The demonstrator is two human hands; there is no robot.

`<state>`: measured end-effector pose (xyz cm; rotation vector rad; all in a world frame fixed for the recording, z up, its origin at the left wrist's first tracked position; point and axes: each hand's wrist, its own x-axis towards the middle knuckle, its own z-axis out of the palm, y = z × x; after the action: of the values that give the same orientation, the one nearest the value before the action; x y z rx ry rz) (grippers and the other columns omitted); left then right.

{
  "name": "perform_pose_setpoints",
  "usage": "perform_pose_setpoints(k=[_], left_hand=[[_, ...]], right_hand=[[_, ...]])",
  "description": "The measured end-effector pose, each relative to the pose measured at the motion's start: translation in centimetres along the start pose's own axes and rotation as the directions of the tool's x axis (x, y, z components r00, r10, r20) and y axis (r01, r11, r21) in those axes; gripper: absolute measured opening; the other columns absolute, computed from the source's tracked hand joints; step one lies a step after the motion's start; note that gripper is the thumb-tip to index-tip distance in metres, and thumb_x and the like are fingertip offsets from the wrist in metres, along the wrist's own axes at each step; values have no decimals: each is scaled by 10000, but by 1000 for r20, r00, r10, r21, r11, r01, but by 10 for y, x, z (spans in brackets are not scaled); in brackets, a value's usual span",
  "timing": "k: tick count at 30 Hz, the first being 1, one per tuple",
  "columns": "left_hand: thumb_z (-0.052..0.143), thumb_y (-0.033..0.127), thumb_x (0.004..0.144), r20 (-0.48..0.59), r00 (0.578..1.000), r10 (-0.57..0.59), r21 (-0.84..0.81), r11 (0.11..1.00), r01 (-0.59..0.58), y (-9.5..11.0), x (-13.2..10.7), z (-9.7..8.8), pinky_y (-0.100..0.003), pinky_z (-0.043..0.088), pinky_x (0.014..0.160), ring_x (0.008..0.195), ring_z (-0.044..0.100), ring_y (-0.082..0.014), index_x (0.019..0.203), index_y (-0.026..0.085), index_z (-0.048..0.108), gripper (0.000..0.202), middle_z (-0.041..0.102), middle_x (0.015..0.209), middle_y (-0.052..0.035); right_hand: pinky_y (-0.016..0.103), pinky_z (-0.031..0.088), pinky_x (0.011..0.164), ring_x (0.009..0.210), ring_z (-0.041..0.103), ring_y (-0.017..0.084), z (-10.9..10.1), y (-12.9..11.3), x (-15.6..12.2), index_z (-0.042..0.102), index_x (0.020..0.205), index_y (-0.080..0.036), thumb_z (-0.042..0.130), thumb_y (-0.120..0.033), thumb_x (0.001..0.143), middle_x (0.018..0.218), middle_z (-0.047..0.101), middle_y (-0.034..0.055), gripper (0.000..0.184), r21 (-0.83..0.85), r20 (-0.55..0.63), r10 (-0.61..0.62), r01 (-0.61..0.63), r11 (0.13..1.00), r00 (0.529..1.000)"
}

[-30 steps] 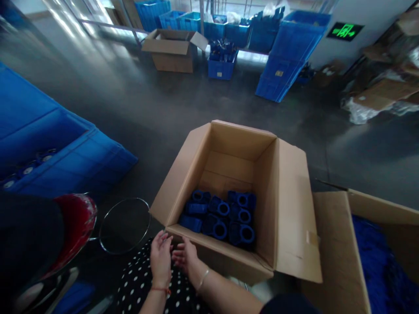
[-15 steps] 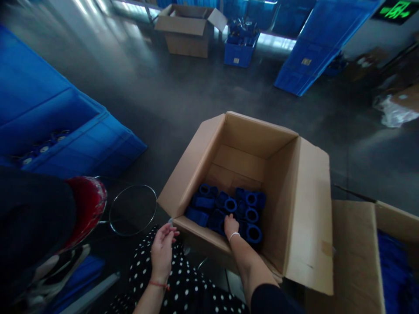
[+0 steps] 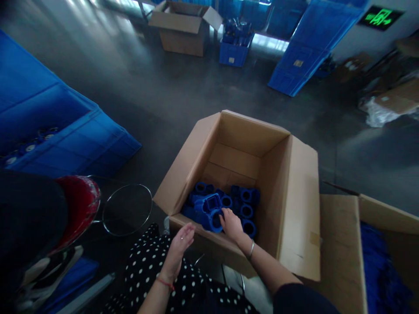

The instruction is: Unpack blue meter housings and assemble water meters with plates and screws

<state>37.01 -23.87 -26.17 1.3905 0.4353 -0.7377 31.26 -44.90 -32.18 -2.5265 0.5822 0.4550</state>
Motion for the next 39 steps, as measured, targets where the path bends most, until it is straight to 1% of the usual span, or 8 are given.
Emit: perform_pose_setpoints(k=[4,7,10,13,18,22,29,39], left_hand=[[853,284,551,-157,979,132,-26,990,-138,1,-4,4,-406,427,998,1059,593,-245,1063,167,536,614,610,1100,-96],[791,207,628,-398,897,194,-14,976,-217,9,-4,-16,-459,364,1045,983,583,-193,1038,196,462,526,574,1026,-42],[723,151,681,-563,800,210,-31,961,-274,19,-4,-39,-490,353,1038,874,569,-151,1010,211,420,452,546,952,-5],[726,136,676,-625,749,218,-68,941,-331,26,-6,-52,-425,386,1011,862,568,-131,1018,227,417,470,551,954,8],[744,197,682,-626,762,165,-162,929,-334,33,-7,-57,-330,489,823,827,594,-148,1051,225,449,473,589,940,-19],[773,210,666,-604,779,166,-193,919,-345,35,-6,-57,-312,490,843,897,604,-158,1169,237,457,595,595,1003,-36],[785,270,691,-556,805,209,-174,917,-359,33,-8,-51,-365,446,965,980,599,-175,1257,249,454,656,591,1106,-55],[795,327,696,-513,826,235,-147,923,-355,30,-4,-46,-460,375,1042,1009,581,-195,1271,259,449,674,582,1123,-58]], right_hand=[[353,509,847,942,598,180,1,-60,-11,561,1151,-141,525,-269,960,1044,611,68,233,144,-41,-176,180,973,984],[307,512,810,867,613,152,12,-88,-9,615,1063,-158,524,-303,963,960,637,38,199,200,-17,-281,279,939,959],[379,488,896,1009,588,194,28,-87,18,583,1148,-161,490,-338,977,1129,601,71,262,166,-22,-235,235,958,972],[516,388,1014,1232,441,294,47,-70,65,477,1297,-163,584,-376,921,1370,430,123,445,71,-2,-110,110,991,994],[556,364,1026,1238,431,306,72,-51,130,491,1284,-170,599,-339,916,1368,428,113,419,-109,159,-6,24,994,987],[507,428,978,1158,501,277,81,-48,152,533,1223,-146,597,-330,919,1282,499,115,361,-201,277,6,52,978,961],[433,494,896,1036,568,227,81,-41,157,578,1131,-155,576,-343,932,1173,563,88,273,-152,435,-36,112,982,900],[395,532,823,960,599,213,75,-12,138,567,1141,-138,578,-343,934,1119,582,77,292,65,479,-35,4,998,877]])
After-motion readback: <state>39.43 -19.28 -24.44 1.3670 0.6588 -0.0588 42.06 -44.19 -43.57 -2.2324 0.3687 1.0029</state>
